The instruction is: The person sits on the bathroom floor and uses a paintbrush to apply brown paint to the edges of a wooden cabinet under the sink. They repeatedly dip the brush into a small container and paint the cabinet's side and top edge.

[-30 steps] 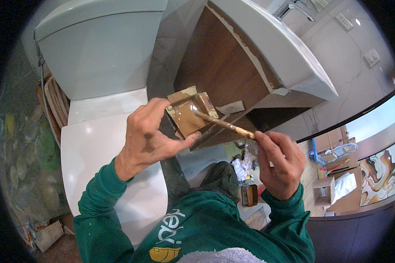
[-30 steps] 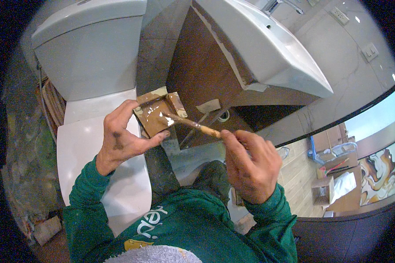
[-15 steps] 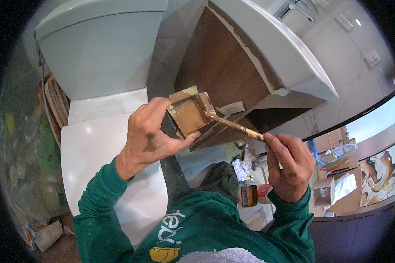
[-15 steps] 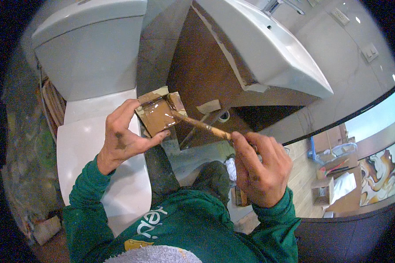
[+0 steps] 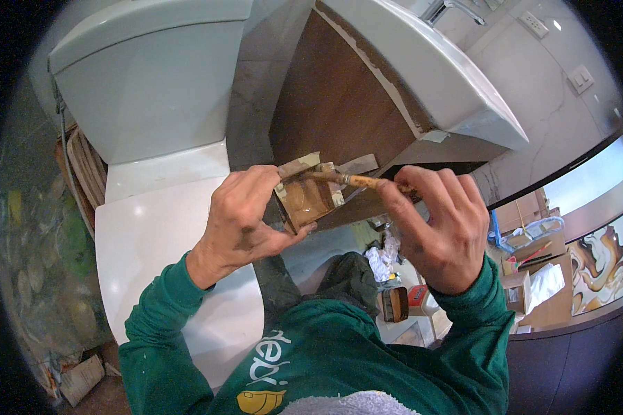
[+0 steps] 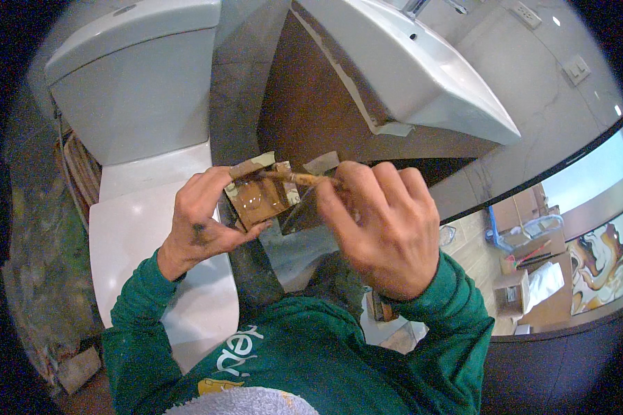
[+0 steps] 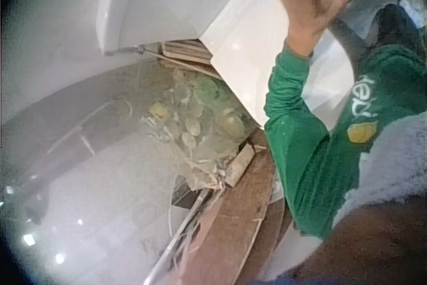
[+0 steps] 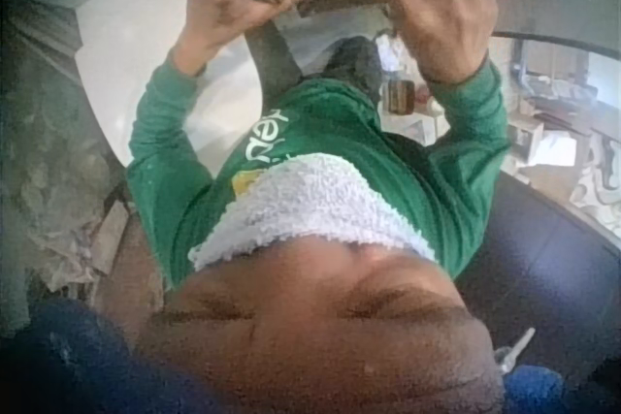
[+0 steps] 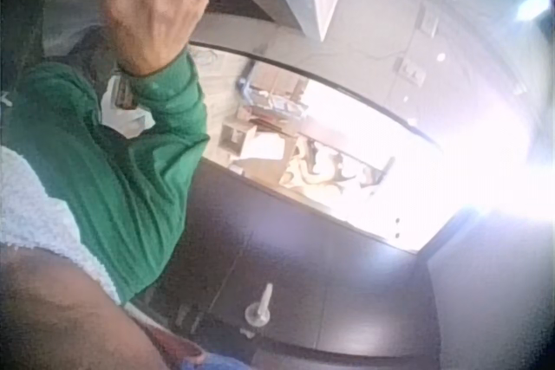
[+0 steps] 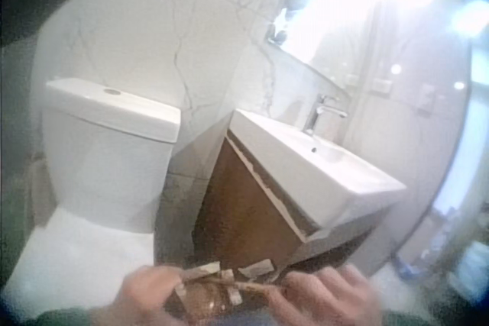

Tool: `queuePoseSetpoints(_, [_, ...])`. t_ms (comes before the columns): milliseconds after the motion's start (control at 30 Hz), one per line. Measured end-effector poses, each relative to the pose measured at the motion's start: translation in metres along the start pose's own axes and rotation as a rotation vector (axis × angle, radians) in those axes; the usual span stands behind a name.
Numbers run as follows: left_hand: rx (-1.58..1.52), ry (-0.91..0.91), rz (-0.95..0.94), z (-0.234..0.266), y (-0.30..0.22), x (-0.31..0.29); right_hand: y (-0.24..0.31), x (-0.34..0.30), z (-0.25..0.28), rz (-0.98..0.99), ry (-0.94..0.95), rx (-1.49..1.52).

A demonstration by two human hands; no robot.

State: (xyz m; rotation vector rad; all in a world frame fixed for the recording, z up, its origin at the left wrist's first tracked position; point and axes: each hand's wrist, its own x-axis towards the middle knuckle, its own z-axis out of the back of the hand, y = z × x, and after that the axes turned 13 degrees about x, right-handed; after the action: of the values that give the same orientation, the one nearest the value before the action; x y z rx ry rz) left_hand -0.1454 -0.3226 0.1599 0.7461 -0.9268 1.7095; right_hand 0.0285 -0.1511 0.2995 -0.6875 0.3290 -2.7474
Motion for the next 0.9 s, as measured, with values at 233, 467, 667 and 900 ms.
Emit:
queuePoseSetpoints(233, [-0.009,0.03,0.015,-0.001,0.001,-0.002,0.002,-0.006,0.004,-0.043,0.012,0.011])
queuePoseSetpoints(467, [0.014,0.028,0.011,-0.002,0.0,-0.004,0.007,-0.013,0.003,0.019,0.028,0.114])
queuePoseSetpoints(667, [-0.011,0.002,0.001,-0.002,-0.001,-0.003,0.004,-0.015,0.0,-0.025,0.026,0.018])
queuePoseSetpoints(900, [0.009,0.024,0.01,-0.002,0.0,-0.004,0.005,-0.016,0.0,-0.069,0.02,0.017])
